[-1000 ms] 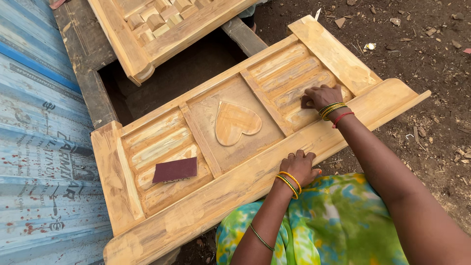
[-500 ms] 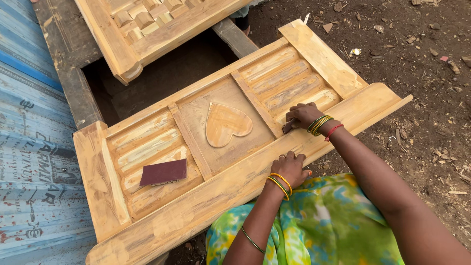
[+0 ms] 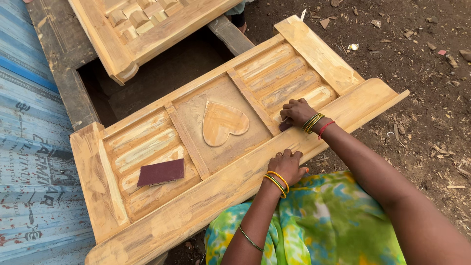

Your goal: The person sands a wooden board with a heart-shaped carving using a sanding block. They move the sanding block across the board's surface, focusing on the edges and the carved area.

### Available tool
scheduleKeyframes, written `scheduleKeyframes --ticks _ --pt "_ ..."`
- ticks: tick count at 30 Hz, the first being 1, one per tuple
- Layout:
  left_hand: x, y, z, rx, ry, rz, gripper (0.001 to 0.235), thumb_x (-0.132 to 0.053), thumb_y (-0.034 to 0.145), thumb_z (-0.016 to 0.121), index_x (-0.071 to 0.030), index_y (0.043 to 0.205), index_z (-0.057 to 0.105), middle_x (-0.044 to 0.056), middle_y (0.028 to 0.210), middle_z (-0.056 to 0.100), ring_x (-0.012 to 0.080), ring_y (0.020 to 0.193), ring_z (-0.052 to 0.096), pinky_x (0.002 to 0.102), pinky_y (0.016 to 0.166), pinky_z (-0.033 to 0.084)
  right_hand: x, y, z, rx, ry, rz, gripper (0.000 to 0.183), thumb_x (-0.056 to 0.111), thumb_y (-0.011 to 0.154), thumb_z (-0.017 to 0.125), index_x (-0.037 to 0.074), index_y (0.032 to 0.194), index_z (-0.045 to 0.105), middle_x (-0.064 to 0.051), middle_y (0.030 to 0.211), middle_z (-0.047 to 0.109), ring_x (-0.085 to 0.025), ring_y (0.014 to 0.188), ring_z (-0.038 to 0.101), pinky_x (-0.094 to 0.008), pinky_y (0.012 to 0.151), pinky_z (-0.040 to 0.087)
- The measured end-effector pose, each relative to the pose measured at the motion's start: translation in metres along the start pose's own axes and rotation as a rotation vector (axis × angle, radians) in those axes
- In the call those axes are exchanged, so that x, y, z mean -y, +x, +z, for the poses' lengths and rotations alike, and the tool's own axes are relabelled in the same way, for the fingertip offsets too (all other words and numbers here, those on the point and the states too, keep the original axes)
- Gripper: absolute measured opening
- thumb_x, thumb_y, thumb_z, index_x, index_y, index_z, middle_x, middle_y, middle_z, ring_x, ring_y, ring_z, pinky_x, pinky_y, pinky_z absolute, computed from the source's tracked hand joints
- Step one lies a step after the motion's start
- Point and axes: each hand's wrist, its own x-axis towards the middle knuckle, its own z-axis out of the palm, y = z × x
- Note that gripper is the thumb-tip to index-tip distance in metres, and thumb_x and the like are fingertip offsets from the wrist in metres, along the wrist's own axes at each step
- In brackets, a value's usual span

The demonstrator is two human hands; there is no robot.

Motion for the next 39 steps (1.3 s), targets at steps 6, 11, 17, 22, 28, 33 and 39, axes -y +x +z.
scheduleKeyframes --ticks 6,11,17,22,28,33,39 --pt "0.003 -0.003 0.001 -0.015 -0.056 -0.009 0.054 -0.053 0.090 0.066 -0.016 0.129 0.058 0.015 0.128 0.060 0.0387 0.117 0.062 0.053 0.092 0.052 -0.024 -0.020 -0.030 -0.009 -0.105 0.265 0.015 0.029 0.084 0.075 0.023 0.097 0.070 0.005 0.100 0.066 -0.019 0.111 0.058 -0.045 0.094 0.039" --pt "-0.001 -0.001 -0.001 -0.030 -0.022 0.010 0.055 -0.053 0.091 0.068 -0.014 0.128 0.058 0.016 0.128 0.059 0.0398 0.117 0.062 0.054 0.092 0.051 -0.025 -0.025 -0.036 -0.060 -0.130 0.209 0.006 0.022 0.088 0.072 0.022 0.093 0.069 0.007 0.098 0.066 -0.017 0.110 0.059 -0.041 0.098 0.039" --pt "0.001 -0.002 0.002 -0.035 -0.047 0.002 0.053 -0.051 0.090 0.068 -0.015 0.128 0.059 0.016 0.128 0.059 0.0404 0.117 0.061 0.054 0.092 0.052 0.015 0.003 -0.006 -0.010 -0.008 -0.020 0.014 0.021 0.080 0.075 0.020 0.092 0.067 0.005 0.096 0.064 -0.019 0.108 0.058 -0.042 0.091 0.039" --pt "0.003 -0.002 0.002 -0.023 -0.056 0.000 0.053 -0.053 0.091 0.066 -0.015 0.127 0.059 0.015 0.128 0.060 0.0399 0.118 0.062 0.054 0.093 0.052 -0.023 -0.021 -0.028 -0.010 -0.076 0.193 0.012 0.028 0.084 0.077 0.022 0.090 0.069 0.003 0.096 0.065 -0.021 0.108 0.059 -0.044 0.092 0.039" --pt "-0.002 -0.003 0.001 0.010 -0.026 -0.009 0.056 -0.054 0.092 0.066 -0.014 0.130 0.056 0.016 0.129 0.058 0.0401 0.119 0.060 0.054 0.092 0.052 -0.034 -0.022 -0.016 -0.111 -0.133 0.209 0.011 0.023 0.082 0.077 0.022 0.091 0.070 0.005 0.093 0.066 -0.020 0.105 0.060 -0.046 0.098 0.039" --pt "-0.002 -0.005 0.001 -0.003 -0.032 -0.003 0.056 -0.053 0.091 0.066 -0.015 0.131 0.056 0.016 0.132 0.058 0.0395 0.120 0.060 0.055 0.092 0.052 -0.002 -0.003 0.003 -0.052 0.037 0.002 0.017 0.027 0.083 0.077 0.021 0.095 0.066 0.005 0.100 0.064 -0.019 0.111 0.060 -0.043 0.097 0.045" --pt "0.000 -0.004 -0.005 -0.008 -0.057 -0.008 0.056 -0.052 0.091 0.066 -0.016 0.132 0.057 0.016 0.130 0.060 0.0388 0.121 0.061 0.054 0.094 0.051 -0.024 -0.023 -0.046 -0.036 -0.145 0.360 0.019 0.034 0.080 0.079 0.028 0.096 0.071 0.007 0.100 0.066 -0.020 0.112 0.058 -0.049 0.097 0.039"
